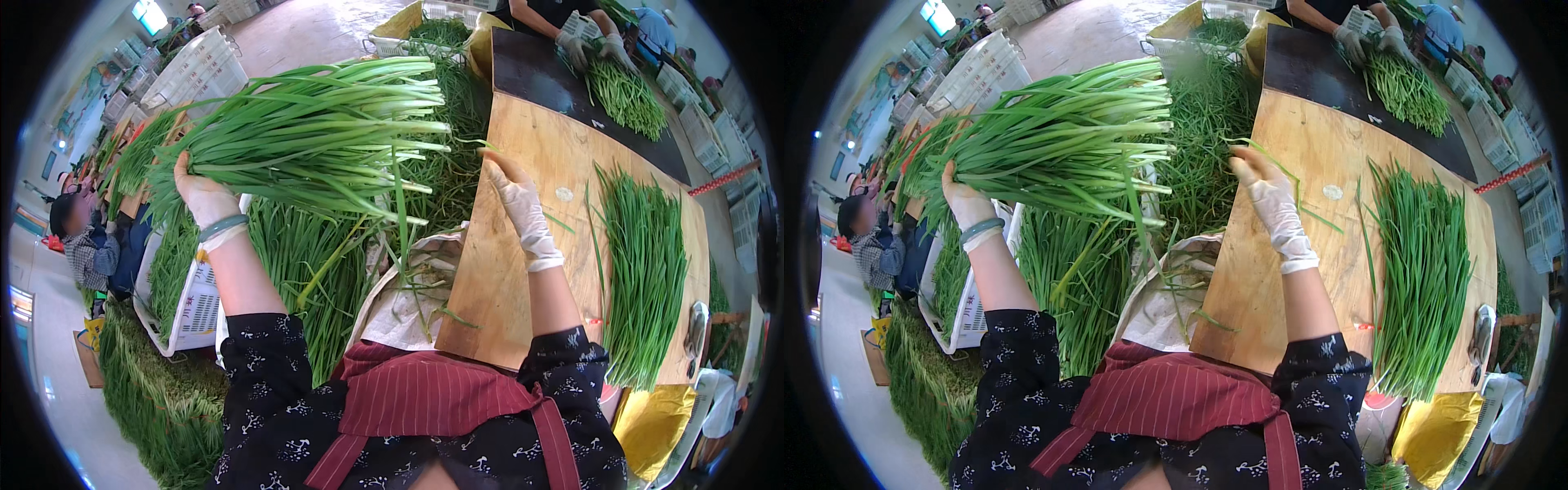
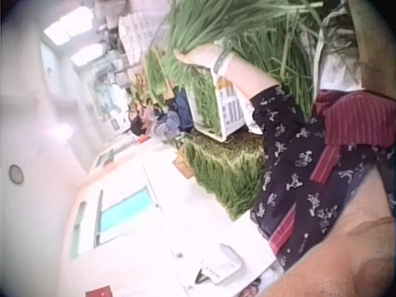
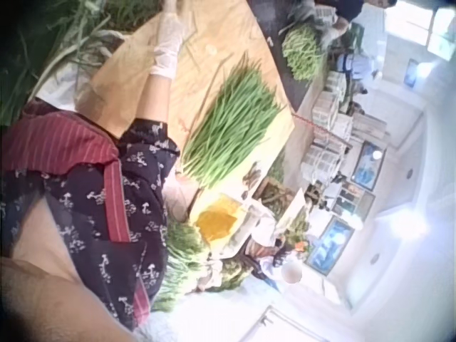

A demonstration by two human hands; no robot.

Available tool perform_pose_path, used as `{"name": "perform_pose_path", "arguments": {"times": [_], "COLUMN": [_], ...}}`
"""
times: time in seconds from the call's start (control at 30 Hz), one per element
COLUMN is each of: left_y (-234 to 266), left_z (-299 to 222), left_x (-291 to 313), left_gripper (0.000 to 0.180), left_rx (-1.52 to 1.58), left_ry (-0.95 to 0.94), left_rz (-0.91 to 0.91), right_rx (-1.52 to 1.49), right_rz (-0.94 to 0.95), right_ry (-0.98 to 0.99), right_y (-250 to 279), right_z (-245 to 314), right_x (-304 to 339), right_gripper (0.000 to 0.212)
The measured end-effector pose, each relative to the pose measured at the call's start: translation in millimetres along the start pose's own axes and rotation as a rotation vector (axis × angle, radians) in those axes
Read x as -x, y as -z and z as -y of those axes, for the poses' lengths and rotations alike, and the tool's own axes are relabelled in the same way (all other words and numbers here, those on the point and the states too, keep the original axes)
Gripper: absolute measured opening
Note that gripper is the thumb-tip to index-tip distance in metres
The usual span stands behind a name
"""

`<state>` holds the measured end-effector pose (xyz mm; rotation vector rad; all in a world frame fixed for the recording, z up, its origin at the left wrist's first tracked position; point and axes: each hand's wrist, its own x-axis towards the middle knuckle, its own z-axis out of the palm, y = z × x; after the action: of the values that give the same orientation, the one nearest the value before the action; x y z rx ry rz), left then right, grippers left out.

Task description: The person sorts through bunches of chives by hand to remove yellowed or damaged leaves, gathers them into a uniform bundle on a wooden table, and secures the bundle with a red rubber band.

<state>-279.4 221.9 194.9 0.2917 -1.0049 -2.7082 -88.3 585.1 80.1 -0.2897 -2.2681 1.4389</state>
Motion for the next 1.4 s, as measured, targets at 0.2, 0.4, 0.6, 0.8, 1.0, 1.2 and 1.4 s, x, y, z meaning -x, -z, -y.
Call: {"name": "perform_pose_path", "arguments": {"times": [0.2, 0.4, 0.6, 0.8, 1.0, 1.2, 1.4], "left_y": [1, -3, -26, -28, -33, -16, -34], "left_z": [11, 10, 10, 21, 29, 12, 10], "left_x": [-23, -20, 23, 21, 7, -8, 22], "left_gripper": [0.034, 0.035, 0.034, 0.044, 0.027, 0.029, 0.039], "left_rx": [-0.001, -0.058, -0.198, -0.239, -0.131, -0.105, -0.281], "left_ry": [0.051, 0.058, -0.075, -0.169, -0.002, -0.071, -0.247], "left_rz": [0.059, -0.008, 0.013, 0.098, 0.002, -0.013, 0.091], "right_rx": [-0.462, -0.679, -0.783, -0.937, -1.241, -0.407, -0.765], "right_rz": [0.379, 0.36, 0.182, 0.643, 0.608, 0.845, -0.341], "right_ry": [-0.039, 0.024, -0.195, -0.719, -0.473, -0.402, 0.315], "right_y": [-48, 14, 23, -103, -118, -4, 92], "right_z": [119, 94, 32, 70, 59, 72, 73], "right_x": [-12, -2, 41, 42, 37, 77, 63], "right_gripper": [0.032, 0.023, 0.028, 0.041, 0.034, 0.025, 0.021]}}
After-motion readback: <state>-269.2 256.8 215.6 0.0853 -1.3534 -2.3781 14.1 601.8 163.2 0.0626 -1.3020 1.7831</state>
